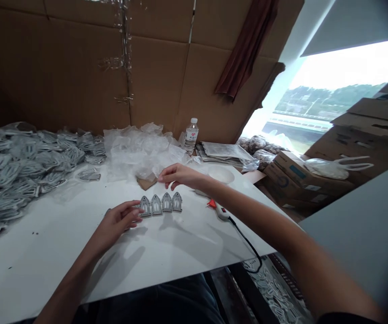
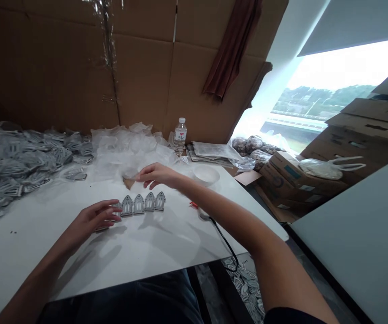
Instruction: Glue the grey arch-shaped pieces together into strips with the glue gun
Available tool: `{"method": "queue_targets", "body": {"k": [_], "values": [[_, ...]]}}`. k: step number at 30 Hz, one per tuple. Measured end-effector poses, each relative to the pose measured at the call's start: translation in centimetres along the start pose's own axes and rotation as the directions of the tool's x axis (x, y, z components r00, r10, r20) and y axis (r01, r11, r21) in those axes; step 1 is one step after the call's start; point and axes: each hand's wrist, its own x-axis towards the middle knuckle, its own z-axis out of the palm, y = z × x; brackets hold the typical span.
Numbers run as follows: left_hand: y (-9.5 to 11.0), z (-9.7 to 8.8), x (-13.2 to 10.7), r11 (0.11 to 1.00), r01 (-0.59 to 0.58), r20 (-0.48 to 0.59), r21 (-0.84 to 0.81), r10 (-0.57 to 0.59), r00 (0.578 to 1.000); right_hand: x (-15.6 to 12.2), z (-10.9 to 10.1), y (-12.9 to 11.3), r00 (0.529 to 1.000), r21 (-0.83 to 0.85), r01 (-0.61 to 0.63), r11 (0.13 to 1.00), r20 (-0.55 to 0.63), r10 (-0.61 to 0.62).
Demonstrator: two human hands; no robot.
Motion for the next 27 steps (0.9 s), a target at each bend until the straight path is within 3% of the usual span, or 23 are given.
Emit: {"method": "queue_targets", "body": {"k": [4,8,15,20,22,27], "values": [[0.9,-0.1,0.4,0.993,0.044,0.080,-0.106,-0.035,0.996,0.6,4.7,-0.7,0.996,0.060,0.056,0.997,0.069,-0.060],[1.3,-0.7,1.3,0.989,0.046,0.123,-0.139,-0.029,0.992,0.5,6.7,-0.4,0.995,0.047,0.101,0.994,-0.019,-0.100],[0.7,-1.1,2.8,0.986,0.039,0.101,-0.163,-0.022,0.995,-0.7,6.3,1.3,0.955,-0.128,0.121,0.984,-0.255,-0.151],[0.9,-1.6,3.6,0.987,-0.007,-0.006,-0.163,0.006,1.000,-2.2,4.8,4.2,0.832,-0.386,0.001,0.923,-0.512,-0.215],[1.0,-1.6,3.8,0.987,-0.034,-0.035,-0.158,0.029,0.999,-3.0,4.5,5.3,0.820,-0.463,-0.050,0.885,-0.526,-0.228],[0.5,-1.2,3.8,0.989,-0.061,-0.050,-0.134,0.055,0.997,-4.5,5.1,7.2,0.853,-0.567,-0.107,0.817,-0.474,-0.218]]}}
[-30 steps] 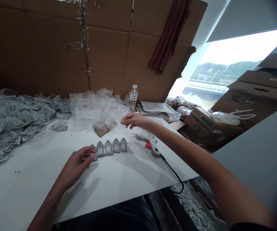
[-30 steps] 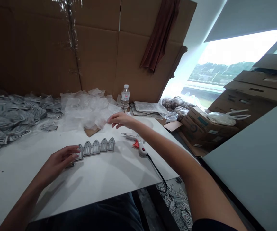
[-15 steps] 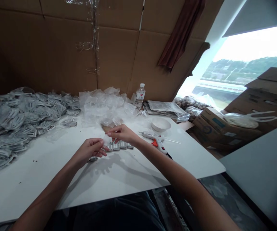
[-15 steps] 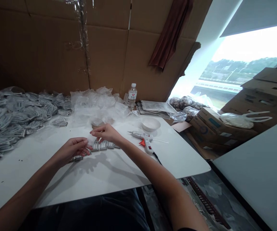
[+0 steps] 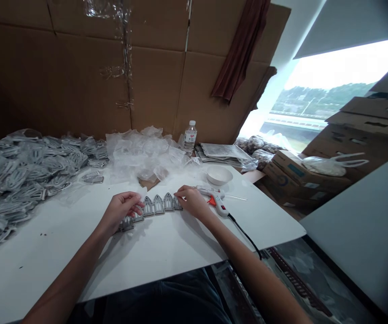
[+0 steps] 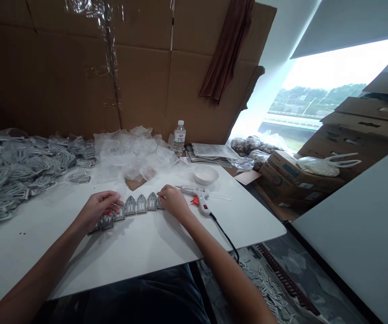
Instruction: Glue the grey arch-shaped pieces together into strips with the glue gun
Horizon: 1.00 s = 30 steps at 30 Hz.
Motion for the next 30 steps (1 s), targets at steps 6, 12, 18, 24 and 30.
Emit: {"method": "queue_targets", "body": {"k": [6,12,18,24,30], "values": [[-0.8,0.1,-0.3,1.000,-0.007,0.014,0.025,0.007,1.000,-0.9,0.6,0.0,0.998,-0.014,0.003,1.000,0.061,-0.002],[-1.0,0.8,-0.5,0.998,-0.018,0.090,0.062,0.013,0.996,-0.6,0.9,-2.1,1.000,0.169,-0.022,0.985,0.017,0.020],[-1.4,1.3,-0.6,0.996,-0.011,0.124,0.090,0.000,0.992,0.4,2.9,-4.5,0.991,0.460,-0.032,0.887,0.127,-0.031],[-2.0,1.3,-0.2,0.996,-0.005,0.141,0.087,-0.007,0.990,1.2,3.6,-4.1,0.974,0.571,-0.038,0.820,0.204,-0.097],[-2.0,1.0,0.0,0.995,-0.029,0.113,0.092,0.019,0.993,2.2,3.2,-1.8,0.994,0.433,-0.061,0.899,0.107,0.016]]}}
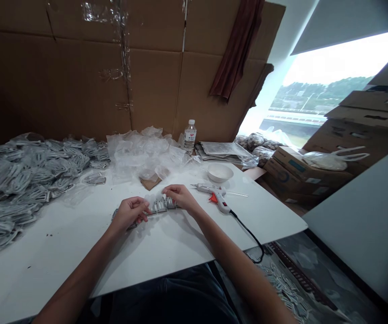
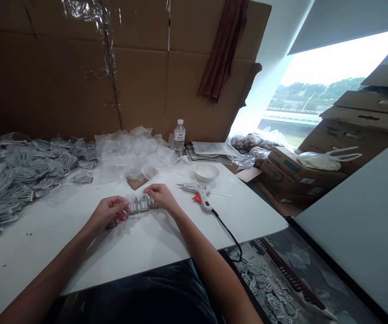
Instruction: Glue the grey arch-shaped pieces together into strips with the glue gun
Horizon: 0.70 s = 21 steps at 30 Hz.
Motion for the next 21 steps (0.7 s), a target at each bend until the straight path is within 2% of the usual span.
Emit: {"method": "queue_targets", "body": {"k": [4,8,11,16,21], "values": [[-0.2,-0.3,0.2,1.000,-0.020,-0.037,0.009,0.020,0.999,0.4,-0.8,1.6,0.990,-0.184,-0.031,0.982,-0.144,0.005],[-0.4,-0.3,0.4,1.000,-0.017,-0.043,0.020,0.017,0.999,0.4,-0.6,2.4,0.990,-0.317,-0.035,0.948,-0.141,-0.010],[-0.4,-0.2,0.4,0.999,-0.012,-0.041,0.031,0.014,0.999,0.2,-0.3,2.5,0.985,-0.357,-0.046,0.933,-0.173,-0.018],[-0.3,0.0,0.4,0.999,-0.011,-0.023,0.048,0.012,1.000,-0.2,0.3,1.4,0.980,-0.298,0.006,0.955,-0.188,-0.065],[-0.3,0.1,0.3,0.997,0.008,0.003,0.074,-0.008,1.000,-0.4,2.1,-0.4,0.985,-0.143,0.156,0.977,-0.057,-0.165]]}}
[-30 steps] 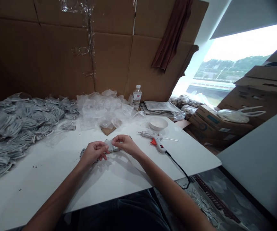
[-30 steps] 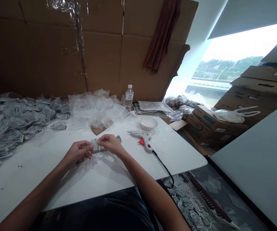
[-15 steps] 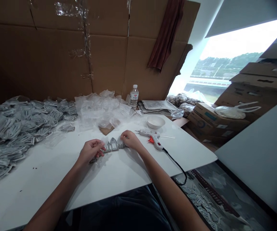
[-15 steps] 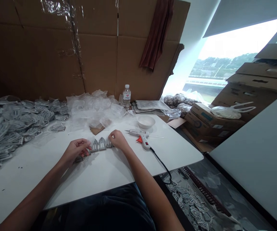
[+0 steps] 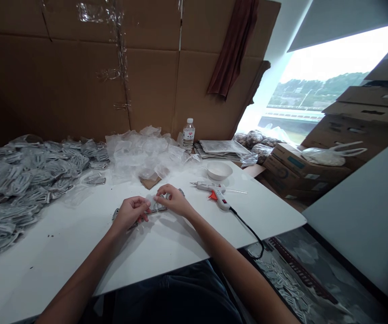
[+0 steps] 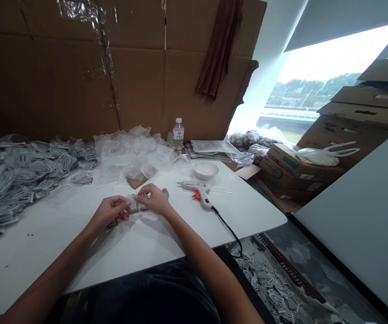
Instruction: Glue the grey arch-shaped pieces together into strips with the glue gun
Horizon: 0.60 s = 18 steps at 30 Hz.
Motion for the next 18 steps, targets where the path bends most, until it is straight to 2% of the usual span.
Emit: {"method": "queue_targets", "body": {"k": [3,7,14,18], "values": [[0.0,0.0,-0.1,1.000,0.011,0.006,0.013,-0.011,1.000,0.0,0.6,-0.4,0.998,0.061,0.027,0.998,0.051,-0.030],[0.1,0.1,0.0,1.000,0.017,-0.013,0.015,-0.017,1.000,0.1,0.4,-0.1,0.997,0.068,0.040,0.997,0.066,-0.044],[-0.2,-0.3,0.2,1.000,-0.019,-0.186,-0.012,0.016,0.982,0.7,0.2,1.6,0.998,-0.119,-0.009,0.993,-0.060,0.002],[-0.1,-0.3,0.2,0.999,-0.029,-0.188,-0.012,0.026,0.982,0.6,0.8,2.1,0.999,-0.207,-0.019,0.978,-0.045,0.010]]}}
